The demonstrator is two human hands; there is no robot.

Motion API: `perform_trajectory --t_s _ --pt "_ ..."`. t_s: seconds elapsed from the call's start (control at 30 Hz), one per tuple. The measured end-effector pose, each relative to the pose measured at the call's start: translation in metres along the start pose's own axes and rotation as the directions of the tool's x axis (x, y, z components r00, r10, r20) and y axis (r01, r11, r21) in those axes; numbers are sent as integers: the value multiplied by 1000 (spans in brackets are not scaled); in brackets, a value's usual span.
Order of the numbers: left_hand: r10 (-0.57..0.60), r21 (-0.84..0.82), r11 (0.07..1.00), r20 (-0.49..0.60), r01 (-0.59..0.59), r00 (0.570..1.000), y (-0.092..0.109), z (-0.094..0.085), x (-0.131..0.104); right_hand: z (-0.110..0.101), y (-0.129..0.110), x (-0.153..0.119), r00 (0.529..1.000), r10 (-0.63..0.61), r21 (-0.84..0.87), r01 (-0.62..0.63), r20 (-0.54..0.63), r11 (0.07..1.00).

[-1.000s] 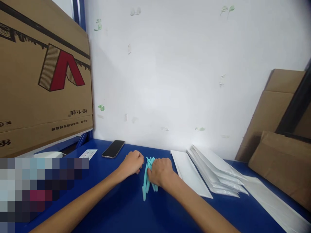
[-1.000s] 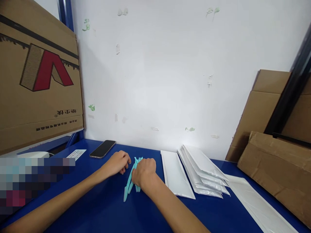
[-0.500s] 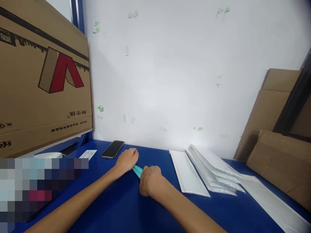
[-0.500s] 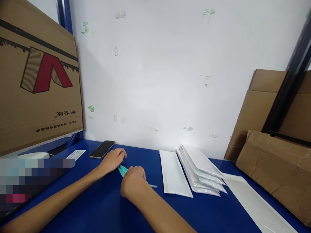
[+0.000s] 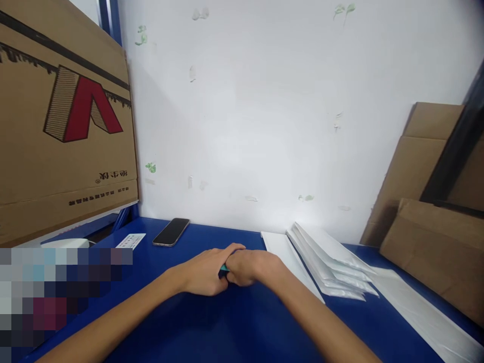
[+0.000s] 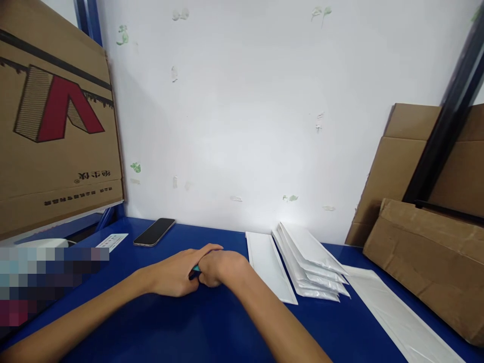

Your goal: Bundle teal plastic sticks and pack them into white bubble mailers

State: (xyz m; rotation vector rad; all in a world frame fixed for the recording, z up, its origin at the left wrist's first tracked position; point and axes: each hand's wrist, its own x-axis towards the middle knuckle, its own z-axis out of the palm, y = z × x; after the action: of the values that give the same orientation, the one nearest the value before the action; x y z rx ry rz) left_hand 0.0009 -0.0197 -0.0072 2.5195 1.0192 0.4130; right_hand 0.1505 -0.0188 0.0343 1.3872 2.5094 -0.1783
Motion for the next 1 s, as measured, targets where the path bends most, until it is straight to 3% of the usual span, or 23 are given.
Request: perform_trajectory --t_s 0.13,0.27,0.4,0.5,0.6,0.7,0.8,0.9,1.0 --pt "-74 52 996 -42 77 996 -8 13 5 -11 4 -6 993 33 11 -35 112 999" --pt "-131 108 984 -127 145 983 -13 21 9 -14 6 -8 996 61 14 -62 66 998" --pt "-156 53 985 -155 166 976 -15 17 10 -26 19 -19 994 112 25 -113 12 993" --pt "-178 -49 984 -156 173 972 -17 12 11 -41 41 -36 984 141 89 -132 -108 987" --pt "-213 -195 964 -153 182 965 -19 9 14 -47 68 -52 916 207 191 -147 -345 971" --pt "-254 -377 903 -88 204 963 -20 7 16 -31 82 -56 823 310 142 -275 -477 951" --pt "-271 -556 795 31 242 962 -17 7 16 4 78 -49 786 384 105 -383 -484 918" --pt "-239 -684 684 119 254 964 -14 7 14 39 65 -41 824 392 12 -424 -409 905" --pt "-204 -762 600 150 245 967 -13 8 13 54 60 -38 865 371 -25 -402 -337 915"
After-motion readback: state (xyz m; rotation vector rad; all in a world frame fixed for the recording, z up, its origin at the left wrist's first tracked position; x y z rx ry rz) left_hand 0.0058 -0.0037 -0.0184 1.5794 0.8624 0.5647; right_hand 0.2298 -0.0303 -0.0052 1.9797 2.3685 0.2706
